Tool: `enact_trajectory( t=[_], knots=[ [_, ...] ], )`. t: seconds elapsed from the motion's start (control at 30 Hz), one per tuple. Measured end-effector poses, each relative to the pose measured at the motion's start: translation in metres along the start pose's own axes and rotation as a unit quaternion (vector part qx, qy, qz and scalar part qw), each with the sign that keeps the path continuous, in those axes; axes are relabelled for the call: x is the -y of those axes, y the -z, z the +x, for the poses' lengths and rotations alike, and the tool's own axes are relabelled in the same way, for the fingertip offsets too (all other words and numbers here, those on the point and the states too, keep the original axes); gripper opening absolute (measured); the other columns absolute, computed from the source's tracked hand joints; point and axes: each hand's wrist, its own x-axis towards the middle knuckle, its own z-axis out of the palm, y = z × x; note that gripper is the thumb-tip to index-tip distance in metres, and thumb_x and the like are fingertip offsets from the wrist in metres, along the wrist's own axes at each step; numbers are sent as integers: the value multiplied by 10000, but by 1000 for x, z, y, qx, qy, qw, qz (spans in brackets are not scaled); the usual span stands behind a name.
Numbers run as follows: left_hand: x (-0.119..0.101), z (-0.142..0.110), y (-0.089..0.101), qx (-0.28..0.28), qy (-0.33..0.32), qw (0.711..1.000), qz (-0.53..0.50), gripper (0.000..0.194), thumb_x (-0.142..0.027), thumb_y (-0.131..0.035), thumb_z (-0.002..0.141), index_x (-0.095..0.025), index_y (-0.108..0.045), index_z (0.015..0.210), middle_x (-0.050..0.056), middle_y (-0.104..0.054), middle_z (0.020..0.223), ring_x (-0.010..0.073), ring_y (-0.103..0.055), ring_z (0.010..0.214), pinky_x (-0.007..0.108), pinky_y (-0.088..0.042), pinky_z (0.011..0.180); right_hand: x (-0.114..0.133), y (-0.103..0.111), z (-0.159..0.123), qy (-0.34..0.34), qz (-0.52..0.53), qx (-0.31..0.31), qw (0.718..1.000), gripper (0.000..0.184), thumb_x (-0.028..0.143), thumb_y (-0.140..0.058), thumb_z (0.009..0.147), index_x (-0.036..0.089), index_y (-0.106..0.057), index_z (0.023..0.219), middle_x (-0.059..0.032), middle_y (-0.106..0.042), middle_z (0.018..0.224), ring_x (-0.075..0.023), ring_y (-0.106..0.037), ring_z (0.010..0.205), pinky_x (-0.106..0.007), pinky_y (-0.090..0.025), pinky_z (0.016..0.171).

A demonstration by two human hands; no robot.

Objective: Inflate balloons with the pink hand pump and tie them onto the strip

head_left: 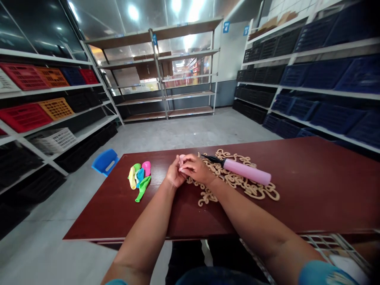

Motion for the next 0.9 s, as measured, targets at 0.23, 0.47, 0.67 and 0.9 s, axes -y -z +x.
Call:
enact_trajectory(
  t=[0.23,0.47,0.67,0.9],
  knots=[
    [-5,10,11,-49,-91,991,-80,164,-143,-416,874,-115,-567,816,43,-601,742,66,-539,546,184,-462,513,4,35,13,-64,-132,13,989,217,263,-530,783,197,-621,969,-52,-566,1073,-159,-477,1039,-306,-345,939],
    [-14,7,15,-18,-110,983,-147,130,-154,-427,870,-142,-539,805,-5,-540,637,17,-320,371,131,-237,337,-27,130,-19,-342,-331,133,869,370,458,-507,765,196,-606,1006,-102,-596,1061,-226,-520,985,-336,-370,848],
    [-18,5,16,1,-162,967,-195,122,-103,-507,802,-172,-557,888,-4,-574,684,46,-435,448,166,-325,414,-30,153,-87,-431,-412,237,767,624,583,-499,705,214,-472,1208,-126,-536,1190,-325,-504,1025,-416,-384,779],
    [-23,8,23,-43,-183,956,-224,268,13,-458,771,-195,-564,903,20,-632,902,87,-601,686,200,-428,568,-3,143,-94,-323,-448,176,815,520,436,-478,782,200,-409,1240,-130,-547,1174,-265,-543,988,-349,-392,726]
  ],
)
